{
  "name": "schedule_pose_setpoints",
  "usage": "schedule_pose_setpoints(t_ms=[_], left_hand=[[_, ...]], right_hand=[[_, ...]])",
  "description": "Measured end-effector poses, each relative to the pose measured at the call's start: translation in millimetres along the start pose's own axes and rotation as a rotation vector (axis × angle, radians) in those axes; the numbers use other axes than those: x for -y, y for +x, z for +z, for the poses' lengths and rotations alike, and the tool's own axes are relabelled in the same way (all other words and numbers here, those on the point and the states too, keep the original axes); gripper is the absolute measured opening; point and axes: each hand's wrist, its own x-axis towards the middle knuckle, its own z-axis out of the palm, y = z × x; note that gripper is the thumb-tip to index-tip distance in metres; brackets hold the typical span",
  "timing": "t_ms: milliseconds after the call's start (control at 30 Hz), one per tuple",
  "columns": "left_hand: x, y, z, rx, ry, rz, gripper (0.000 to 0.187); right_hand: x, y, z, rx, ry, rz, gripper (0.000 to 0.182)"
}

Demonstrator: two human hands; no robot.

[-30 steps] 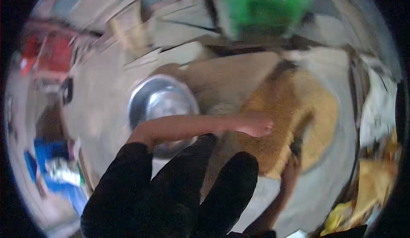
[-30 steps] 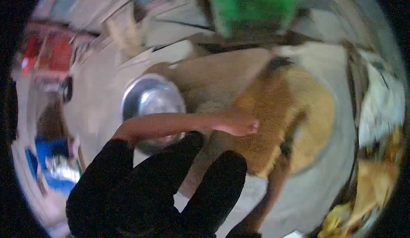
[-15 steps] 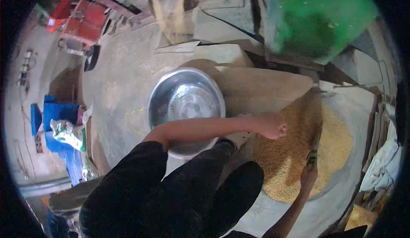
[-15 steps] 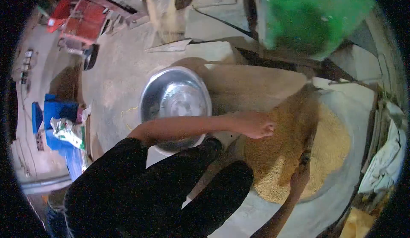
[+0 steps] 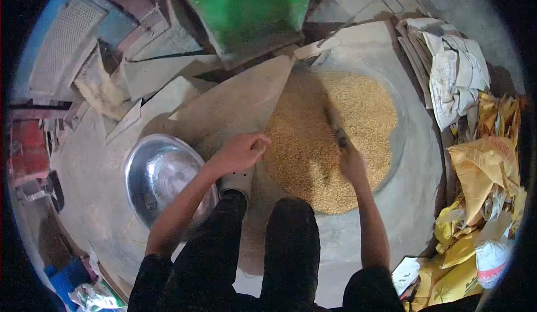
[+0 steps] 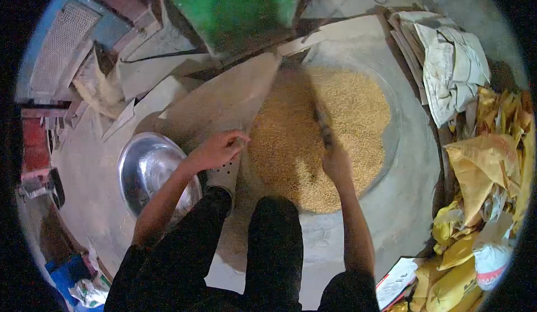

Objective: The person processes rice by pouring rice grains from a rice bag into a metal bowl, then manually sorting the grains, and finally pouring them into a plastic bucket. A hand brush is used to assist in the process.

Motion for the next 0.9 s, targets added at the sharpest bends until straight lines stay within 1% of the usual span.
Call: schedule_pose_setpoints(t_ms=[33, 67, 100, 133, 167, 200, 233, 267, 300, 367, 400, 467, 500, 533, 567, 600, 633, 667, 700, 733, 800, 867, 900], left_hand=[[0.5, -1.1, -0.9, -0.028, 0.043, 0.044, 0.033], [2.0, -6.0, -4.9, -0.05, 0.087, 0.069, 0.032], [2.7, -12.1, -8.3, -0.074, 0.131, 0.093, 0.032], [1.9, -18.6, -12.1, -0.089, 0.178, 0.098, 0.032], [49.3, -3.1, 3.4, -0.26, 0.126, 0.392, 0.039], [36.1, -13.1, -6.2, -0.173, 0.216, 0.147, 0.037], [32.5, -23.0, -9.5, -0.213, 0.165, 0.144, 0.037], [31.9, -28.1, -12.1, -0.239, 0.12, 0.168, 0.037], [34.6, -29.6, -12.7, -0.278, 0.128, 0.13, 0.037], [44.6, -26.1, -8.1, -0.27, 0.067, 0.171, 0.04], [43.9, -26.5, -7.9, -0.27, 0.069, 0.172, 0.04], [43.2, -25.0, -9.7, -0.302, 0.064, 0.195, 0.048], [46.0, -24.2, -6.0, -0.329, 0.0, 0.151, 0.05], [49.5, -21.0, -3.0, -0.358, 0.034, 0.154, 0.051], [53.5, -17.2, -1.7, -0.387, 0.069, 0.156, 0.052], [57.2, -12.7, -2.3, -0.413, 0.198, 0.227, 0.052], [60.5, -9.2, -5.1, -0.398, 0.203, 0.143, 0.044], [63.5, -5.1, -7.5, -0.382, 0.209, 0.059, 0.038], [44.4, -15.9, -7.1, -0.594, 0.402, 0.162, 0.03], [27.4, -15.8, -15.1, -0.545, 0.245, 0.017, 0.026], [17.5, -34.9, -24.9, -0.43, 0.275, -0.06, 0.025], [41.6, -36.5, -24.9, -0.442, 0.105, 0.087, 0.021], [41.6, -37.7, -19.6, -0.415, 0.099, 0.099, 0.021]], right_hand=[[5.6, -29.8, -15.8, -0.031, 0.095, 0.056, 0.043], [-4.8, -57.5, -27.0, 0.106, 0.004, 0.238, 0.042], [12.1, -93.9, -45.6, -0.026, 0.156, 0.208, 0.04], [-55.2, -128.4, -21.9, -0.085, 0.152, 0.254, 0.04], [-108.0, -161.9, -12.5, -0.121, 0.155, 0.268, 0.044], [-161.3, -195.5, -3.4, -0.156, 0.158, 0.282, 0.047], [-166.8, -200.0, 10.3, -0.089, 0.18, 0.194, 0.047], [-158.1, -209.4, 22.9, -0.147, 0.349, 0.07, 0.048], [-146.2, -213.7, 33.2, -0.214, 0.521, -0.021, 0.051], [-107.4, -190.1, 73.7, -0.12, 0.545, 0.267, 0.062], [-79.8, -178.2, 80.5, -0.167, 0.368, 0.14, 0.058], [-2.4, -126.7, 57.1, -0.144, 0.475, 0.161, 0.061], [14.8, -103.3, 48.2, -0.132, 0.574, 0.102, 0.062], [31.0, -89.1, 35.7, -0.125, 0.56, 0.129, 0.057], [40.6, -70.5, 32.9, -0.173, 0.542, 0.188, 0.057], [37.3, -53.9, 30.6, -0.224, 0.533, 0.081, 0.051], [30.8, -37.4, 23.9, -0.276, 0.517, -0.024, 0.047], [23.3, -27.3, 10.5, -0.295, 0.419, -0.004, 0.048], [16.7, -13.8, -8.8, -0.262, 0.322, 0.133, 0.048], [6.6, -4.2, -27.9, -0.218, 0.233, 0.277, 0.048], [-40.9, 21.0, -42.4, -0.305, 0.091, 0.438, 0.042], [-106.0, 63.5, -24.9, -0.251, -0.02, 0.488, 0.043], [-113.7, 76.6, -2.3, -0.236, -0.06, 0.433, 0.039]])
